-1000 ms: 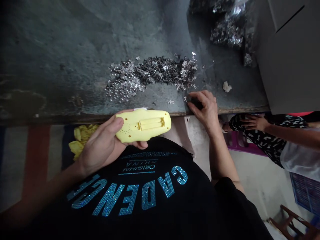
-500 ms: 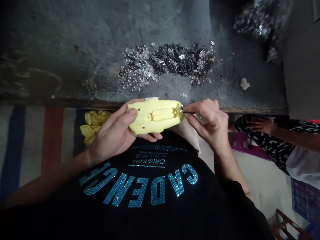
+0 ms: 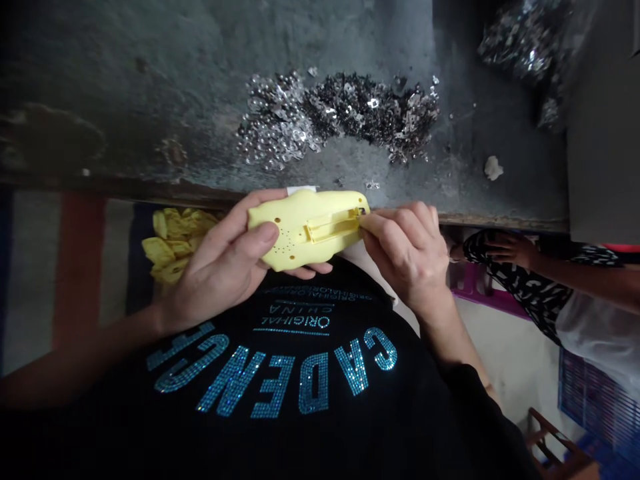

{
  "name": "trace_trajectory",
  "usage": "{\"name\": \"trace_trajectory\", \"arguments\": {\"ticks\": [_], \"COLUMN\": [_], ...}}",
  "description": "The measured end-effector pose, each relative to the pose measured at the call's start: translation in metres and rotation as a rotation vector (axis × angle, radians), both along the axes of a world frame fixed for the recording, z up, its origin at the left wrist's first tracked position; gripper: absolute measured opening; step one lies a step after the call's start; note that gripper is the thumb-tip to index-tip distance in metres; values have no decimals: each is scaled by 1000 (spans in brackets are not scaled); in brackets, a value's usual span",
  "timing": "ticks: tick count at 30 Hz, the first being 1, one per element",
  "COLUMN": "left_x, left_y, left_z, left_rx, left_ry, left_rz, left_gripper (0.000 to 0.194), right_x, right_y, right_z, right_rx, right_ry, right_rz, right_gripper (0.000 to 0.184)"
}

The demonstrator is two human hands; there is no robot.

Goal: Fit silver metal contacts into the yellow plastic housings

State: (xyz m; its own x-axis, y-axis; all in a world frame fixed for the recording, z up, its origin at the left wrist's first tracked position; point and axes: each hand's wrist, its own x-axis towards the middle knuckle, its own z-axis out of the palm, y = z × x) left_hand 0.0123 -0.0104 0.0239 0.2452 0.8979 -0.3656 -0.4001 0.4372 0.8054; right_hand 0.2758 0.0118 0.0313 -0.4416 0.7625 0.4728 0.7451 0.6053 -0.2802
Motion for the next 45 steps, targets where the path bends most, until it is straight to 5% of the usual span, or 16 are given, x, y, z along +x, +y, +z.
{"name": "trace_trajectory", "arguments": {"ticks": [14, 24, 28, 34, 36, 41, 45], "left_x": [4, 4, 3, 1, -1, -4, -4], "left_y": [1, 1, -2, -8, -8, -2, 0], "left_z": [-7, -17, -21, -17, -15, -7, -8], "left_rx": [17, 35, 96, 329, 409, 609, 851], "left_ry": [-21, -160, -126, 60, 104, 291, 312], "left_rz": [-26, -21, -57, -102, -145, -330, -381], "left_gripper": [52, 46, 47, 50, 54, 77, 93], "right_x": [-6, -8, -7, 8, 11, 10, 9], "right_y": [-8, -10, -6, 15, 19, 20, 13], "right_z": [-4, -10, -8, -5, -6, -20, -38], "right_rx": [48, 201, 61, -563, -664, -697, -551], "right_ry": [-26, -52, 124, 468, 513, 682, 827], "right_rz": [-39, -50, -67, 3, 30, 110, 175], "right_gripper": [51, 33, 28, 39, 44, 38, 38]}}
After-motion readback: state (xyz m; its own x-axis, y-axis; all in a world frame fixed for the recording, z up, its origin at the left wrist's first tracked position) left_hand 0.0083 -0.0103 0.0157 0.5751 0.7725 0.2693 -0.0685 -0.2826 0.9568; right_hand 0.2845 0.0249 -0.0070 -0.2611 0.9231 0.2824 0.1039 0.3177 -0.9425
